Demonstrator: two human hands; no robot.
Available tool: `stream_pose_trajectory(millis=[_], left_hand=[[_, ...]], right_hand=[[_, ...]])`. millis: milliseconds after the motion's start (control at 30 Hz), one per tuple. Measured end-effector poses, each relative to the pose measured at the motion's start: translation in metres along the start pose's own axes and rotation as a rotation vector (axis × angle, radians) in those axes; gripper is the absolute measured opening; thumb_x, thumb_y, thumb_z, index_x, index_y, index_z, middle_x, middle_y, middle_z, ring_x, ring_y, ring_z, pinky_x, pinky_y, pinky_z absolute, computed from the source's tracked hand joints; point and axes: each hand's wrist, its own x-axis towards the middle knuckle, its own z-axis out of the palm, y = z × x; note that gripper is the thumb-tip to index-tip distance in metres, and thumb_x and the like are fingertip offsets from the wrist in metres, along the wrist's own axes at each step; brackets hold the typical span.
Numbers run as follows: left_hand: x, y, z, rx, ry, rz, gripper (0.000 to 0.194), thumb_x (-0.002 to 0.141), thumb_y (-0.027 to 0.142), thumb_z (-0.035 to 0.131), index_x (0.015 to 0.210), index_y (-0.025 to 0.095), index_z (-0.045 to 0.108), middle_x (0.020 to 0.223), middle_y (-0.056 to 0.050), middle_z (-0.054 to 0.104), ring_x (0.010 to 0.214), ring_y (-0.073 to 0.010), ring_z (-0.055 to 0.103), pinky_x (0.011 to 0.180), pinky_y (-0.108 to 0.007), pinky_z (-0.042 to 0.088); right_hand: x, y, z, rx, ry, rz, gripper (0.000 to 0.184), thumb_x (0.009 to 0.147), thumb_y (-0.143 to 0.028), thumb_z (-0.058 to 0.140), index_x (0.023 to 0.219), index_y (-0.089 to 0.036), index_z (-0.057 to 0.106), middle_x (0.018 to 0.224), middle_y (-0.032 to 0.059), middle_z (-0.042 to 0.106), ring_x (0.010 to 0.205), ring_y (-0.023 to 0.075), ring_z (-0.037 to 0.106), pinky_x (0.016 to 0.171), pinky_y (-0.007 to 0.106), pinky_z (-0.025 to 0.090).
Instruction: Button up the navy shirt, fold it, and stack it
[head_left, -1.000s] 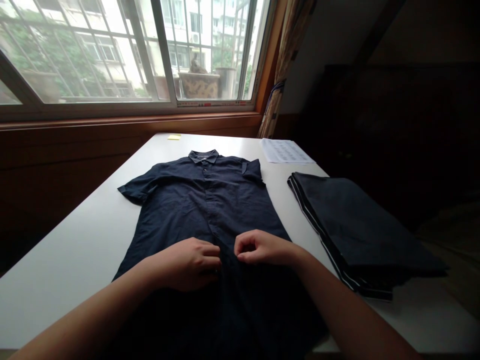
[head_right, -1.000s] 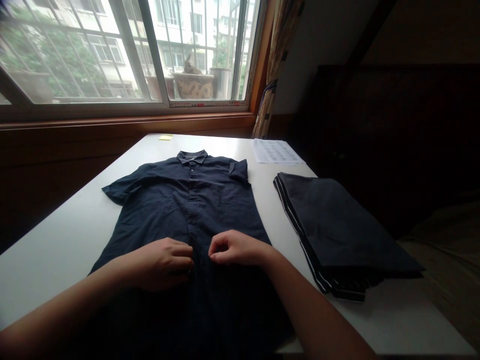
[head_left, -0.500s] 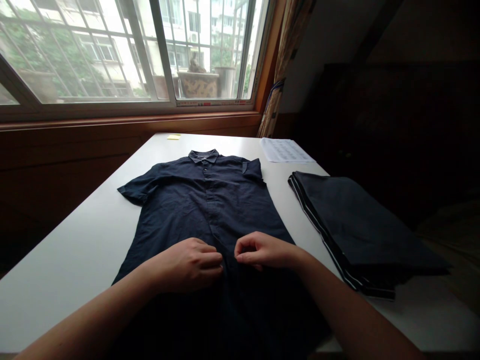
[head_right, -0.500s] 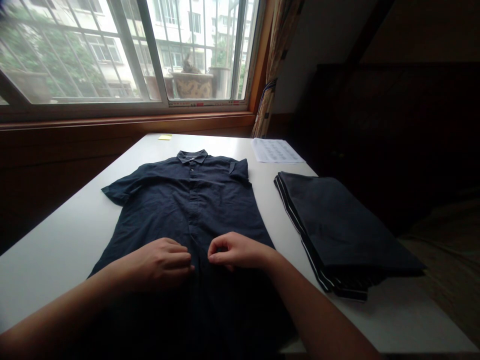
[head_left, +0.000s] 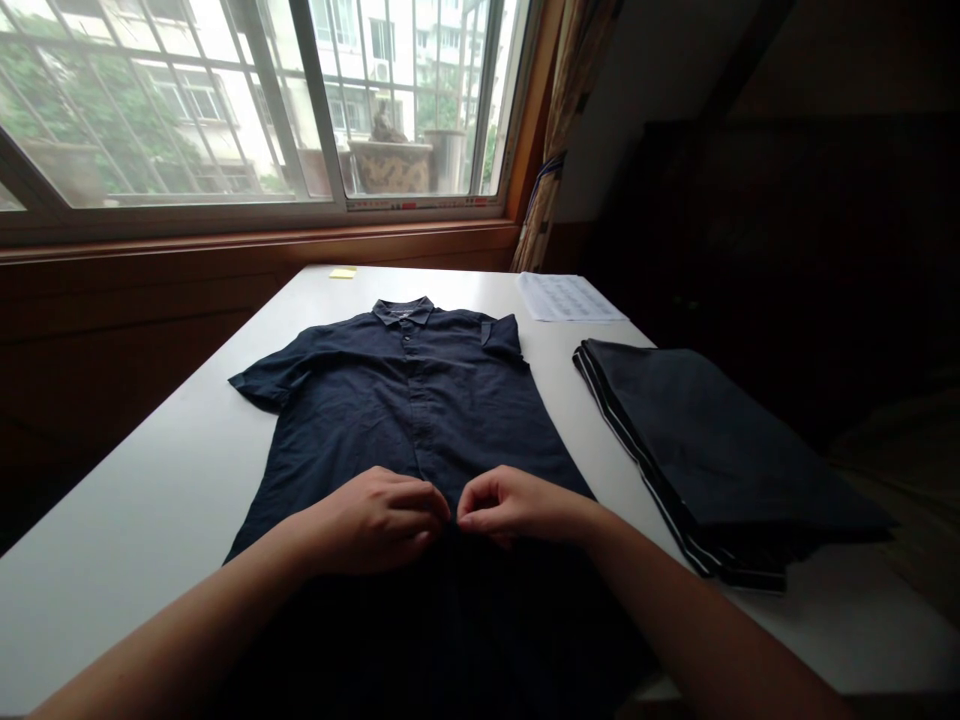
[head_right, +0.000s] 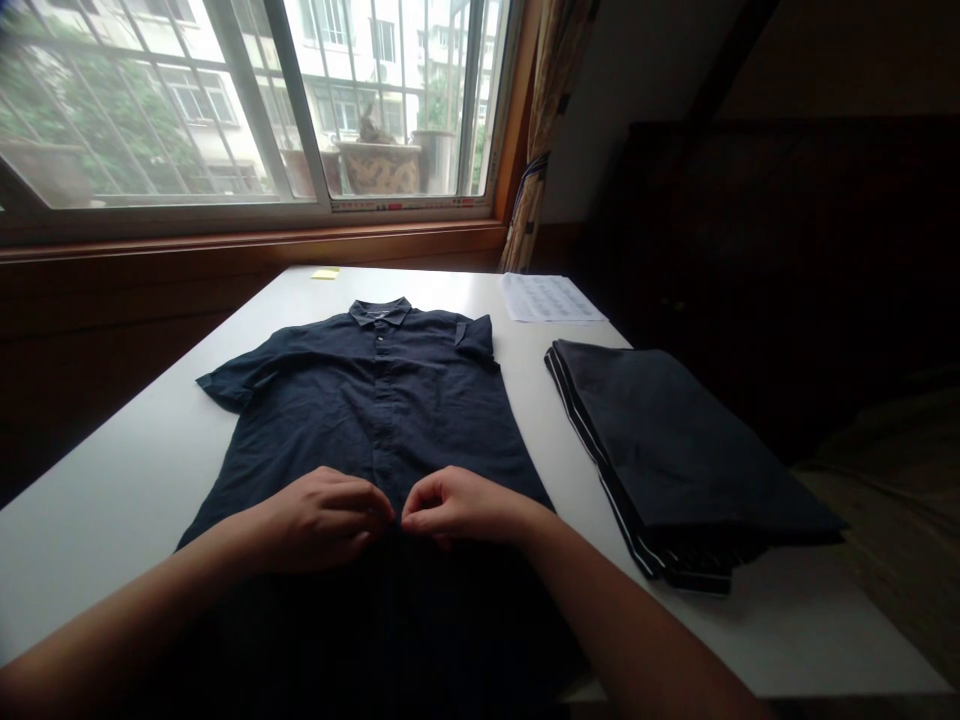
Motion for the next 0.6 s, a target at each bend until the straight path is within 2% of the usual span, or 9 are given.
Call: stream_pose_trajectory(millis=[233,433,600], left_hand=[[-0.0008,0.0001,0.0027,0.009,-0.070,-0.017,0.014,0.090,0.016,0.055,0.096,0.019,0.067,0.102,-0.005,0.069,0.077,-0.0131,0.066,0.069,-0.026,0.052],[-0.0015,-0.0012,0.0064,0.032,-0.102,-0.024,0.013,0.090,0.015,0.055,0.095,0.019,0.066,0.102,-0.004,0.068,0.072,-0.0115,0.064,0.067,-0.025,0.051],[-0.0014,-0.0001,0.0054,0.045,-0.078,-0.011,0.012,0.091,0.015,0.053,0.093,0.018,0.064,0.103,-0.003,0.068,0.072,-0.0113,0.064,0.066,-0.025,0.050]], right_hand=[[0.0002,0.0002,-0.0008,-0.010,0.060,0.005,0.020,0.082,-0.032,0.068,0.091,-0.014,0.067,0.059,-0.0041,0.057,0.050,0.0080,0.052,0.047,0.016,0.037],[-0.0036,-0.0032,-0.0021,-0.189,0.115,-0.001,0.012,0.078,-0.020,0.063,0.088,-0.015,0.068,0.060,-0.0048,0.059,0.050,0.0084,0.055,0.047,0.016,0.037],[-0.0066,-0.0034,-0.0051,-0.326,0.161,-0.007,0.012,0.077,-0.018,0.061,0.085,-0.016,0.069,0.063,-0.0042,0.060,0.052,0.0093,0.055,0.048,0.018,0.037]])
